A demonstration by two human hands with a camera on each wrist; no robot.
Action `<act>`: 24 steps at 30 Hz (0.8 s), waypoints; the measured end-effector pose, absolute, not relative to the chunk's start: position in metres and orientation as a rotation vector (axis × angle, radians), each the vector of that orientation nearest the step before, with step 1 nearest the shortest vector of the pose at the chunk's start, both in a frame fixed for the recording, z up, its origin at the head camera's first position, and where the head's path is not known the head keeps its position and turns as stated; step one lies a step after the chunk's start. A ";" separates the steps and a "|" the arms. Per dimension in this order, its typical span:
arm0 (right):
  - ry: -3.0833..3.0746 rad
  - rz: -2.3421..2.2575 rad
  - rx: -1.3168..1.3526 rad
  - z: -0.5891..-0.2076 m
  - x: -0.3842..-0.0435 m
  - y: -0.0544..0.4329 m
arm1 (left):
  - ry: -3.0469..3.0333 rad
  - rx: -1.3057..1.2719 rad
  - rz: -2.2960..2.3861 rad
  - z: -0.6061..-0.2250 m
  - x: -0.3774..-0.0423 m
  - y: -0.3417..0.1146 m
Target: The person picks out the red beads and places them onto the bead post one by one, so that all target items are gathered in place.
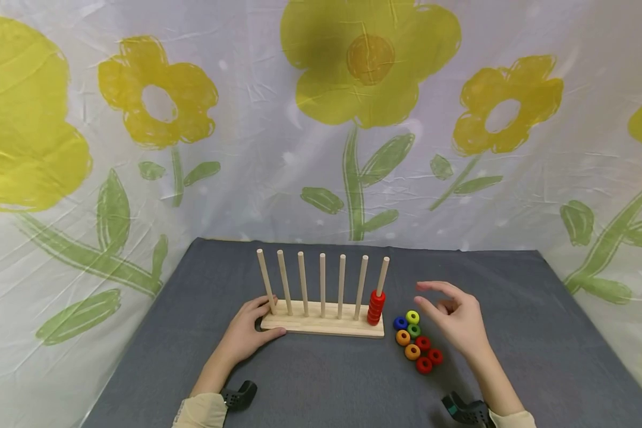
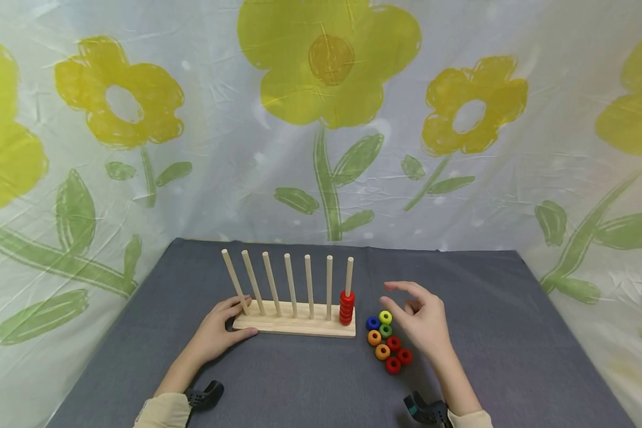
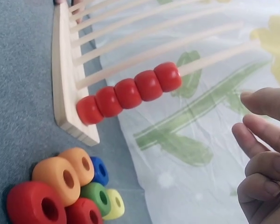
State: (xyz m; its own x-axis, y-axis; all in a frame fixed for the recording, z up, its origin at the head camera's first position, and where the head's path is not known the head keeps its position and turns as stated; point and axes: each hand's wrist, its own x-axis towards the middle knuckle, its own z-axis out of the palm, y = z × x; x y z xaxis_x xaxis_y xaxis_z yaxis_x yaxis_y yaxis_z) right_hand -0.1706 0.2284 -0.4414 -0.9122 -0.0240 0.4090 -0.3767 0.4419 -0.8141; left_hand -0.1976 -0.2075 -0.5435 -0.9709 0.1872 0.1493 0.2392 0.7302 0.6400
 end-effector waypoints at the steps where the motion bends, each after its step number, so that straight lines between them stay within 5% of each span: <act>1: -2.369 1.458 0.336 -0.442 -0.170 0.229 | -2.855 -0.349 -1.072 -0.543 -0.198 -0.207; 24: -2.473 1.380 0.242 -0.482 -0.147 0.260 | -2.834 -0.352 -1.052 -0.543 -0.197 -0.208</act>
State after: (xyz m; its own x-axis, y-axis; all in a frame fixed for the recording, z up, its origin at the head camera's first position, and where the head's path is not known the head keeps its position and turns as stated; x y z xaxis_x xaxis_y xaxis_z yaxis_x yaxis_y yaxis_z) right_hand -0.1470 0.2600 -0.4815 -0.9413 -0.0018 0.3375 -0.2882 0.5248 -0.8010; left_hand -0.1972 -0.2076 -0.5432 -0.9685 0.1812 0.1708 0.2488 0.7349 0.6309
